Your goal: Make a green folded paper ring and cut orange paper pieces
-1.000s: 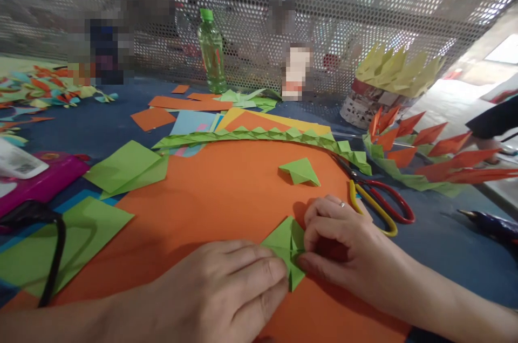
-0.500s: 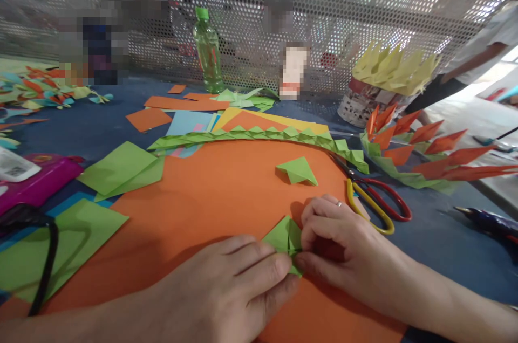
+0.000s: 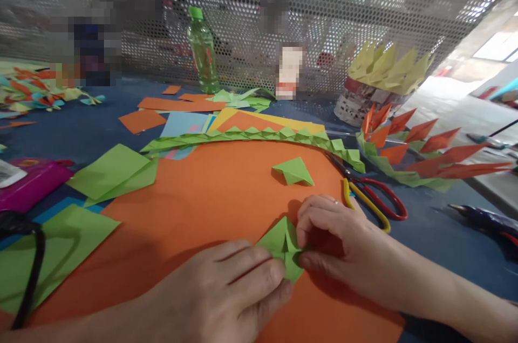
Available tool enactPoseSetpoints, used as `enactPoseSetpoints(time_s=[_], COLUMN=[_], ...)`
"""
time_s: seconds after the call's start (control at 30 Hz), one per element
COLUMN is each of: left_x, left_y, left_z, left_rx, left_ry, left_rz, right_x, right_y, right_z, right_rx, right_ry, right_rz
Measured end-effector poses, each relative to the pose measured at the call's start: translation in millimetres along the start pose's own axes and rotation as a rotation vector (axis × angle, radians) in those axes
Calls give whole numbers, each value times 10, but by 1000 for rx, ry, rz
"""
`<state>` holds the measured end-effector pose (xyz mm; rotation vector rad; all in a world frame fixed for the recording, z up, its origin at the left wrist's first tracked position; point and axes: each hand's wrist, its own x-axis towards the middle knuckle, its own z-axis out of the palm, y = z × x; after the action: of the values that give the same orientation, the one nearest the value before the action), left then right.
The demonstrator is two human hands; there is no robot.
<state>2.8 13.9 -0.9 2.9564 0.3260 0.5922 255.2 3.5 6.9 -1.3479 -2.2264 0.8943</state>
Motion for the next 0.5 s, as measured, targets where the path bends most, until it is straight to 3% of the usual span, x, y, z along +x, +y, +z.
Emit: enactPoseSetpoints(time_s=[0.5], left_x=[43], left_y=[-39], left_z=[-51], left_rx=[14], left_ry=[47], left_rz=[-16], right_x=[-21], right_y=[28], right_z=[-229], right_rx=[36], right_ry=[-184], right_rz=[-48])
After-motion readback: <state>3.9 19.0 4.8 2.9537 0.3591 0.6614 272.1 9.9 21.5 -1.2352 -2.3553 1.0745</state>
